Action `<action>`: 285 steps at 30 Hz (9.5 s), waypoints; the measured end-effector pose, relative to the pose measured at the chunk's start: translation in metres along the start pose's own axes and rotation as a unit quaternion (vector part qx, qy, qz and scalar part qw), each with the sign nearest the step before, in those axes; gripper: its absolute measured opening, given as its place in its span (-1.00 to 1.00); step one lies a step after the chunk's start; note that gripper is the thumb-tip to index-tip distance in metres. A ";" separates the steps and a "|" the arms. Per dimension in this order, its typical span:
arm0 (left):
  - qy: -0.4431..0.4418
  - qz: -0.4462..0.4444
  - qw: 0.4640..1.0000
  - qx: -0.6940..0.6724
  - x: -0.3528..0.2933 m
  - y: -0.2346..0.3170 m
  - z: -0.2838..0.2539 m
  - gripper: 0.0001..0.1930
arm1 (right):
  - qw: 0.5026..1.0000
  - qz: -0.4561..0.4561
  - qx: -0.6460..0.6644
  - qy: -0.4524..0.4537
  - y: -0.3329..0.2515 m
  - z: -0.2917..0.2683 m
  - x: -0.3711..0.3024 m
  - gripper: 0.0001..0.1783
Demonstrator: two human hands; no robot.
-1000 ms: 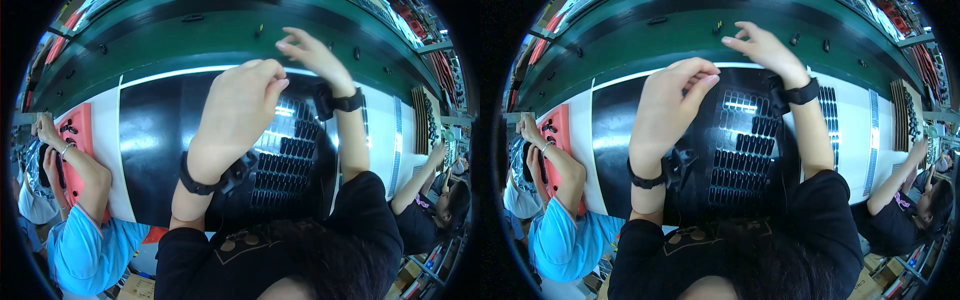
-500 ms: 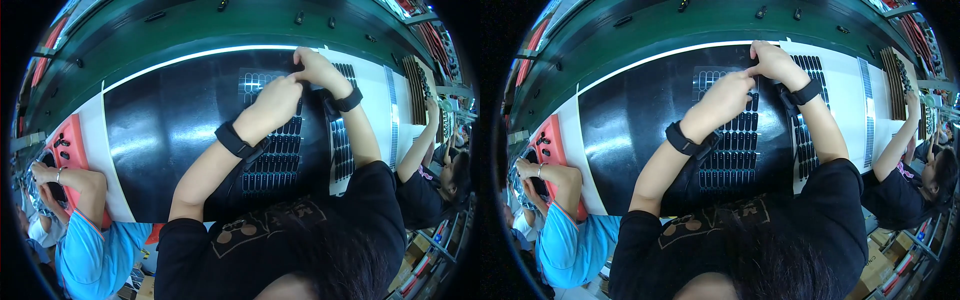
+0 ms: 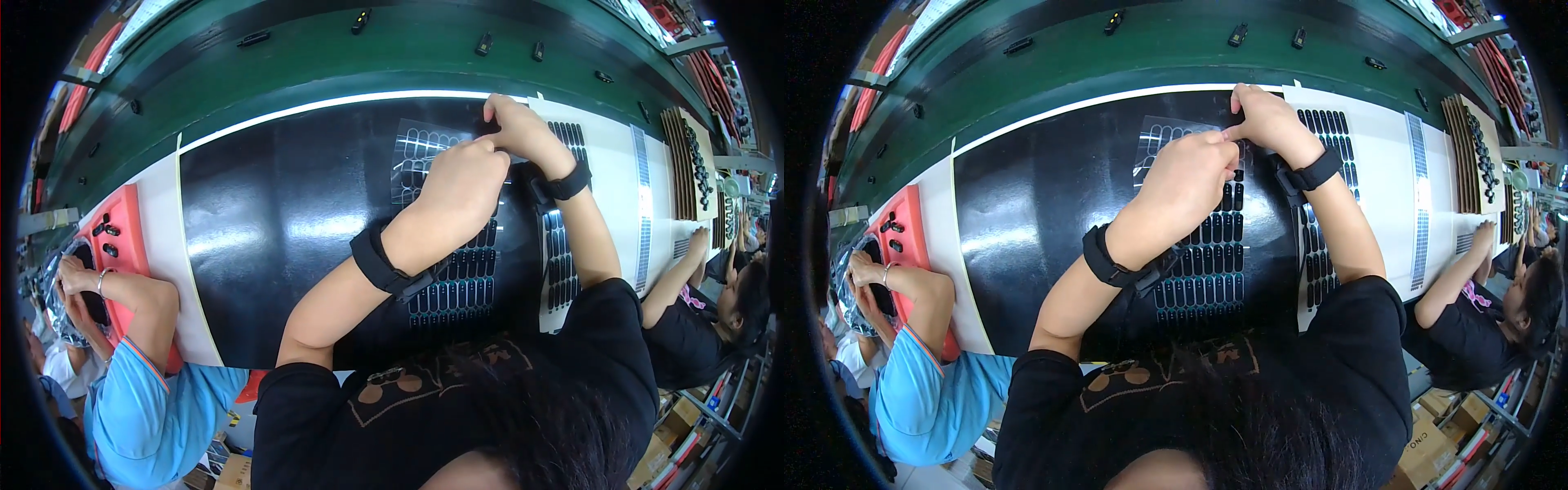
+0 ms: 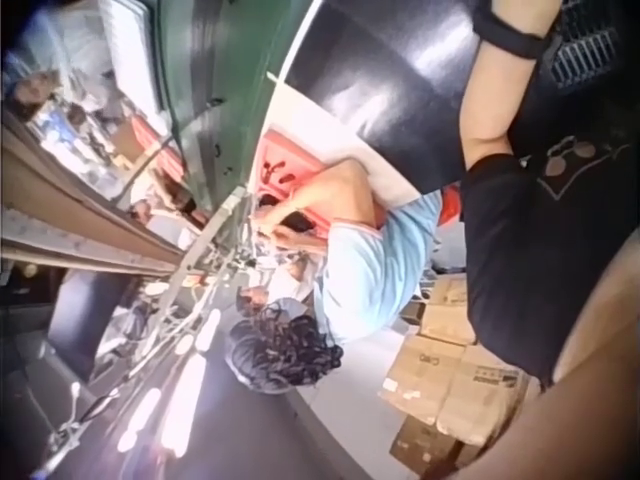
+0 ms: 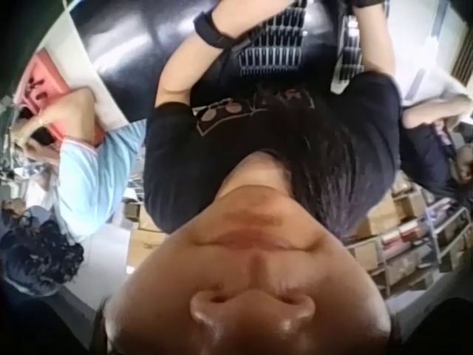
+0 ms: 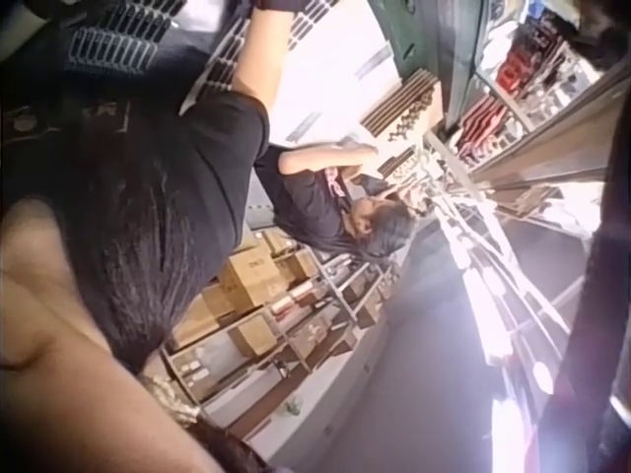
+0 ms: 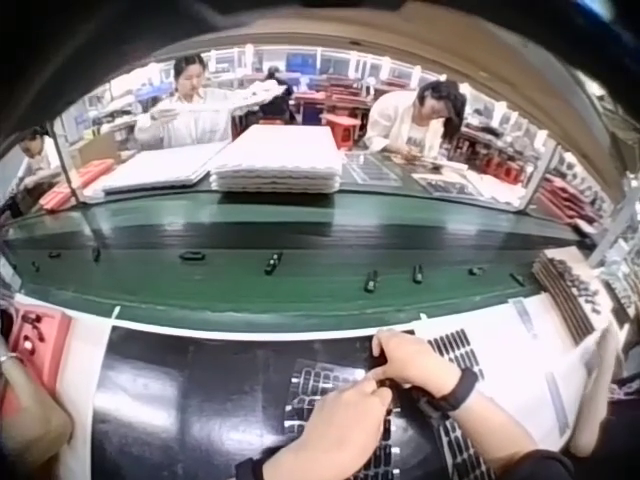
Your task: The person picks up a small electronic device and a screen protector, peels off the backing, and presses the protector onto the device screen. After smoothing it down, they place the finished unit onto the conveyor belt and reach for the next set of components.
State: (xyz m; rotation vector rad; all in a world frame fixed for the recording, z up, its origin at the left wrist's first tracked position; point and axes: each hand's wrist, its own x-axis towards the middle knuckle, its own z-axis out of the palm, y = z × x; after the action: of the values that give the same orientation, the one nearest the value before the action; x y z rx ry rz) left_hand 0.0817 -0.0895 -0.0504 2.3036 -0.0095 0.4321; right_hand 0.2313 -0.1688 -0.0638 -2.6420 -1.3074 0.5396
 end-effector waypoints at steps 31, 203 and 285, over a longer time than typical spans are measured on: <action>0.150 -0.059 0.836 -0.525 -0.028 -0.001 -0.153 -0.45 | 0.927 -0.072 0.364 0.044 -0.066 -0.034 0.096 -0.63; 0.193 -0.080 0.972 -0.104 -0.022 -0.029 -0.150 -0.87 | 1.000 -0.027 0.011 0.003 -0.012 -0.022 0.177 -0.64; 0.131 -0.058 0.907 -0.397 -0.018 -0.020 -0.145 -0.94 | 0.899 -0.248 0.229 0.280 -0.158 -0.050 -0.029 -0.70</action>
State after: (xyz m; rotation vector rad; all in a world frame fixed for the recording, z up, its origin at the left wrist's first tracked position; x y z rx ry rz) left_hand 0.0236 0.0249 0.0232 1.4249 0.0716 0.5499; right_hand 0.1172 -0.0934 0.0347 -1.7841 -1.3640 -0.0072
